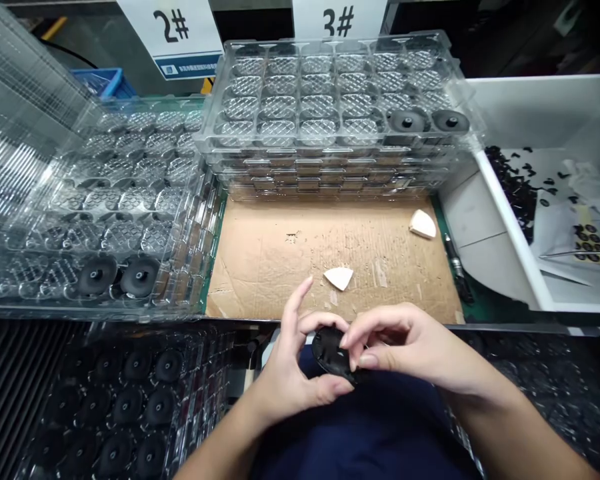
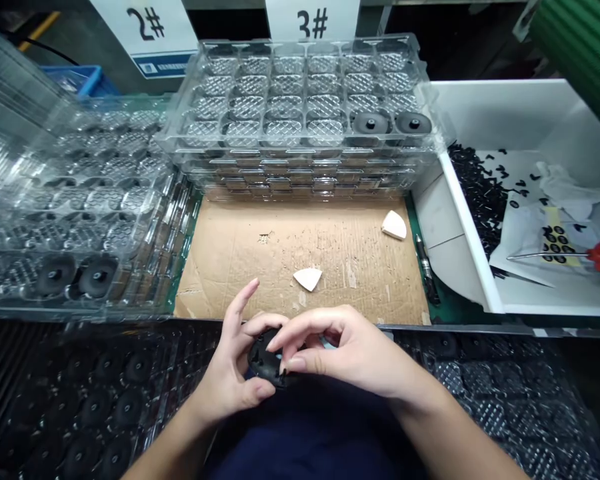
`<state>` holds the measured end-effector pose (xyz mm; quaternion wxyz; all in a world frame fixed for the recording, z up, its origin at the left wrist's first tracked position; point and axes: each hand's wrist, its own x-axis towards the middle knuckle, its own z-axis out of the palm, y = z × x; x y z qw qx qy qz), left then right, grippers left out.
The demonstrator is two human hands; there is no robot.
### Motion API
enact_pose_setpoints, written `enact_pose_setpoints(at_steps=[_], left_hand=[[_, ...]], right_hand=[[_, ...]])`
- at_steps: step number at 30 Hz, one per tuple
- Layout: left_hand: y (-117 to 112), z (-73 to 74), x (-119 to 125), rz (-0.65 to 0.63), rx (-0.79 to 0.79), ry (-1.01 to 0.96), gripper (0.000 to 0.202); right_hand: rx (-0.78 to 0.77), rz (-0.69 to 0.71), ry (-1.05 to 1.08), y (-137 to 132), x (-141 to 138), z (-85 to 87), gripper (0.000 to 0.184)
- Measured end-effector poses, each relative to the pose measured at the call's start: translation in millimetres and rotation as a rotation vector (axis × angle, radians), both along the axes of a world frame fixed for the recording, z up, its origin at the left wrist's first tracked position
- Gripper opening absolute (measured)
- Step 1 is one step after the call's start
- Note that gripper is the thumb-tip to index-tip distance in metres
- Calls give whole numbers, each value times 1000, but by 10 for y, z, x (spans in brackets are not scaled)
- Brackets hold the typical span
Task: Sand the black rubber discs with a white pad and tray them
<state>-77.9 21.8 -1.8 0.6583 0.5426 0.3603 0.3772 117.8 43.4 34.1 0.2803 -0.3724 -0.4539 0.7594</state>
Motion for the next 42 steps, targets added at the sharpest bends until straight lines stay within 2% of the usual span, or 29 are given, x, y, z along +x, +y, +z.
enact_pose_setpoints(at_steps=[4,7,9,12,15,18,22,26,35,42], left_hand=[[-20,31,47,-31,-105,-29,105],[-35,24,85,-36,-92,-16,107],[-35,8,110,-43,-43,-12,104],[-19,-18,151,-43,43,15,100],[2,-35,199,-35,125,49,99],[15,-42,256,-34,184,62,99],[19,-29,342,-49,251,60,99],[11,10,435,-44,359,70,100],[59,39,552,51,728,151,99],[84,49,528,72,844,202,101]], right_hand=[[-56,6,132,-6,21,2,6],[-41,-15,131,-67,58,-31,7],[-69,-92,109,-137,88,-68,4],[-89,-262,52,-275,144,-140,10],[-23,-404,1,-413,228,-210,10],[107,-478,-45,-505,323,-237,4],[305,-462,-165,-562,388,-161,15],[382,-425,-298,-591,383,-63,21],[335,-551,-338,-604,402,-70,21],[378,-562,-407,-540,337,-69,17]])
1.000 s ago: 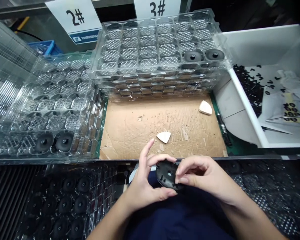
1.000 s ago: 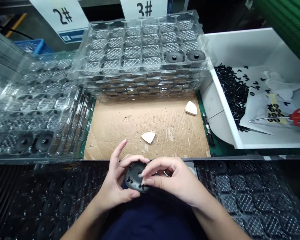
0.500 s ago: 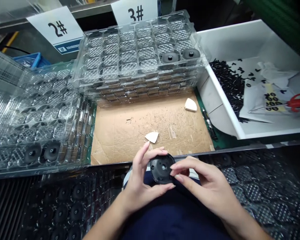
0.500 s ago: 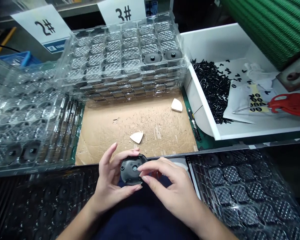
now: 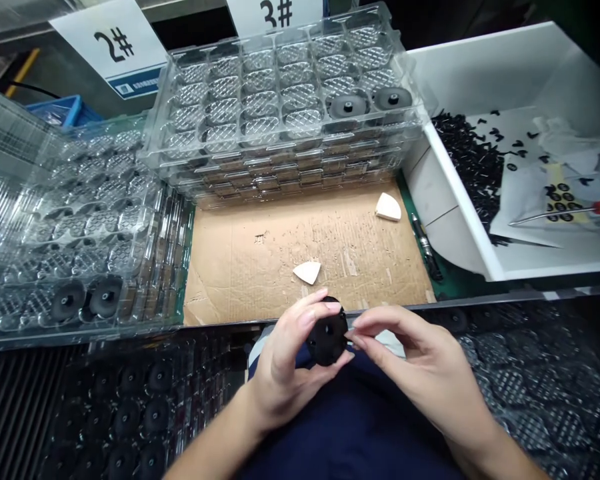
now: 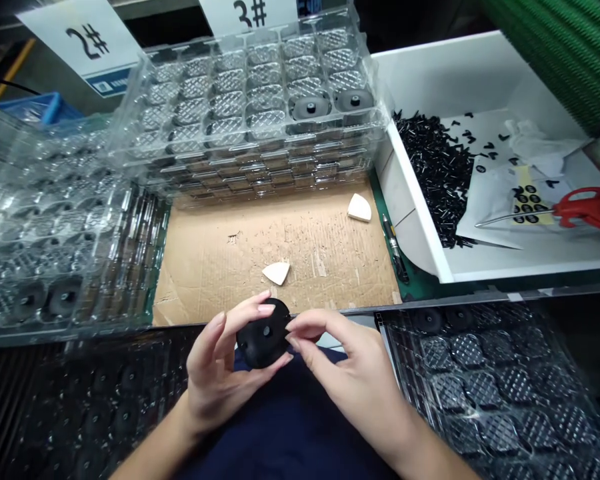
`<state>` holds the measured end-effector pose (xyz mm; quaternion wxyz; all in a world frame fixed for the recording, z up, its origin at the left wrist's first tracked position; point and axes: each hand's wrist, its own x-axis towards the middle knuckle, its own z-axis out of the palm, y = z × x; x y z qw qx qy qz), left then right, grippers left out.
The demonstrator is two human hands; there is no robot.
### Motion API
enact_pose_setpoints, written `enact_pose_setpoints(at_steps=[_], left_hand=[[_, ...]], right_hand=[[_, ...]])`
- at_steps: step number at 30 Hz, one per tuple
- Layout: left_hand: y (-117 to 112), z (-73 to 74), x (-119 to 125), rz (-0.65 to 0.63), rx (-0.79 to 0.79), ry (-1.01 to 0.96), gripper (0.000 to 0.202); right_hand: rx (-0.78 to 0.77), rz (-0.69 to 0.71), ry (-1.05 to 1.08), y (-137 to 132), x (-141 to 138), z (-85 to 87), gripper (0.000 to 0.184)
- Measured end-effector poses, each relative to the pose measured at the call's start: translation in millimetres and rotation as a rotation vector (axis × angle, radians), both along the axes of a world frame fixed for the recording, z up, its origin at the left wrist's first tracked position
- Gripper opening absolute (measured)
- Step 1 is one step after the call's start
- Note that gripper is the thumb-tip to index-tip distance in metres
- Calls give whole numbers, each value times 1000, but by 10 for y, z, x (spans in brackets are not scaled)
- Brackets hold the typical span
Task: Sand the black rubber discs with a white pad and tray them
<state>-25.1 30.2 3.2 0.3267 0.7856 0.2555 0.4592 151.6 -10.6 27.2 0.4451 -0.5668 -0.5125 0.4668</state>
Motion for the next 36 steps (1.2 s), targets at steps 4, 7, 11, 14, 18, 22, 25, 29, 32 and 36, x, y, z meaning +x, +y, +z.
enact_pose_setpoints(at_steps=[4,7,11,14,18,22,25,29,32,36], left_hand=[[-13,6,-25,14,-25,-12,100],[-7,14,-52,26,-39,-17,99],[-7,13,-86,48,-55,-4,95],[-21,0,-113,65,-24,2,94],[-21,-2,-139,95,83,36,96],[-3,8,-148,126,185,59,93],[-4,6,-153,128,209,37,92],[-22,7,-169,136,195,38,93],[-30,9,-181,158,182,49,93],[-45,-19,-188,158,159,34,91]], right_hand=[[-37,-7,108,46,-31,-23,9],[-78,-24,148,64,-44,-47,5],[-98,-7,116,69,-55,-40,10],[-96,17,80,62,-66,-17,10],[-104,43,61,56,-93,-2,10],[-67,-2,56,73,-148,-1,3],[-87,-16,115,88,-192,-5,7],[-141,-13,209,85,-216,-24,8],[-144,-12,205,73,-217,-29,8],[-98,-11,115,67,-231,-14,5]])
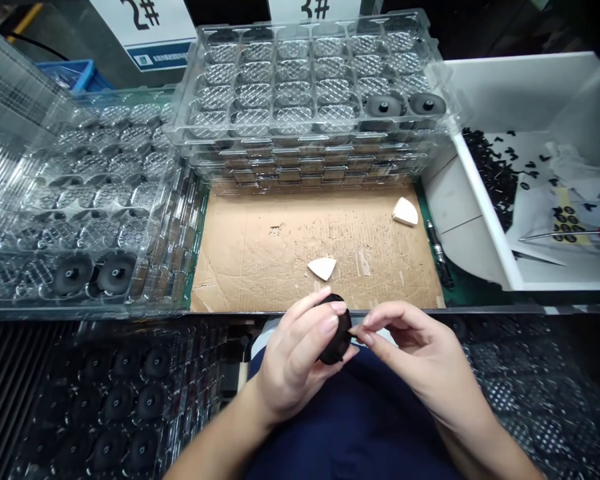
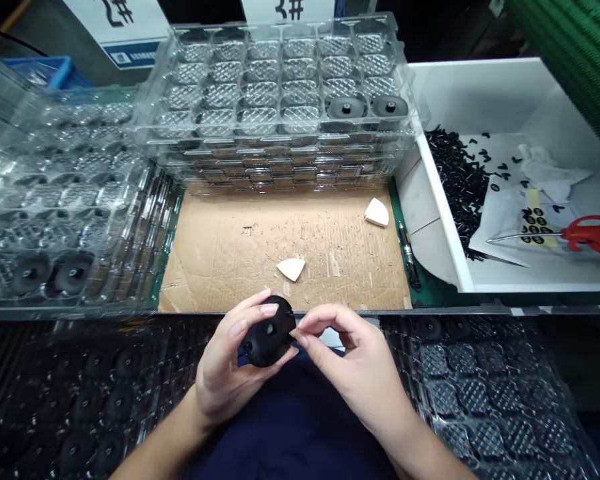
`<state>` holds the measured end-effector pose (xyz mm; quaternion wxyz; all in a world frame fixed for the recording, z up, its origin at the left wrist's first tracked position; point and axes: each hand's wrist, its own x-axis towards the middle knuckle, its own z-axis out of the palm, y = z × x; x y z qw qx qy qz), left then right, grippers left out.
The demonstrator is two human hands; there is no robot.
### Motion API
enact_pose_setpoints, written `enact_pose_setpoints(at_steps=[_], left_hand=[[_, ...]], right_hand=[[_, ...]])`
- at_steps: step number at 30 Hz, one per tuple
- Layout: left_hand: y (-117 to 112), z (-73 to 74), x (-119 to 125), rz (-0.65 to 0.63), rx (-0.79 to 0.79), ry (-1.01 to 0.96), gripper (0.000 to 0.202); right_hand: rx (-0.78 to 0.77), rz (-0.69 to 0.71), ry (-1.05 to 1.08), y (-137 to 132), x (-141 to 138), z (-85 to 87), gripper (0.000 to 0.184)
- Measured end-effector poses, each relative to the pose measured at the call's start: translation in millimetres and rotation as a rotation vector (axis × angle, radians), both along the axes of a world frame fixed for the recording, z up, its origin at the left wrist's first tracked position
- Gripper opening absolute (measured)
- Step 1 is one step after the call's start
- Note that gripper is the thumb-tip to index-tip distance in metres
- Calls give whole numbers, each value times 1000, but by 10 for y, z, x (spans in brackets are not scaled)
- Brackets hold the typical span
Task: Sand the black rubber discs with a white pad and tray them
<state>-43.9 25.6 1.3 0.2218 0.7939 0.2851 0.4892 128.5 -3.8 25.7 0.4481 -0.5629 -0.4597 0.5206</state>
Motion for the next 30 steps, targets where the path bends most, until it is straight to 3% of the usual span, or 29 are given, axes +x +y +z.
enact_pose_setpoints(at_steps=[5,8,12,16,21,25,30], left_hand=[[-55,-49,-20,-32,-189,-111,89],[-90,-33,-38,-75,-381,-187,91],[-104,18,-52,-161,-721,-319,90],[-83,37,-63,-293,-917,-424,90],[-74,28,-68,-354,-967,-398,92],[-69,12,-52,-342,-948,-385,89],[-59,4,-44,-340,-890,-363,87]], right_hand=[[-20,22,124,1,-7,-10,7],[-29,39,97,17,17,8,7],[-46,153,94,70,70,76,13],[-74,280,100,118,121,114,16],[-124,409,268,127,130,98,14],[-185,275,329,85,113,30,12],[-82,133,292,-10,183,-69,10]])
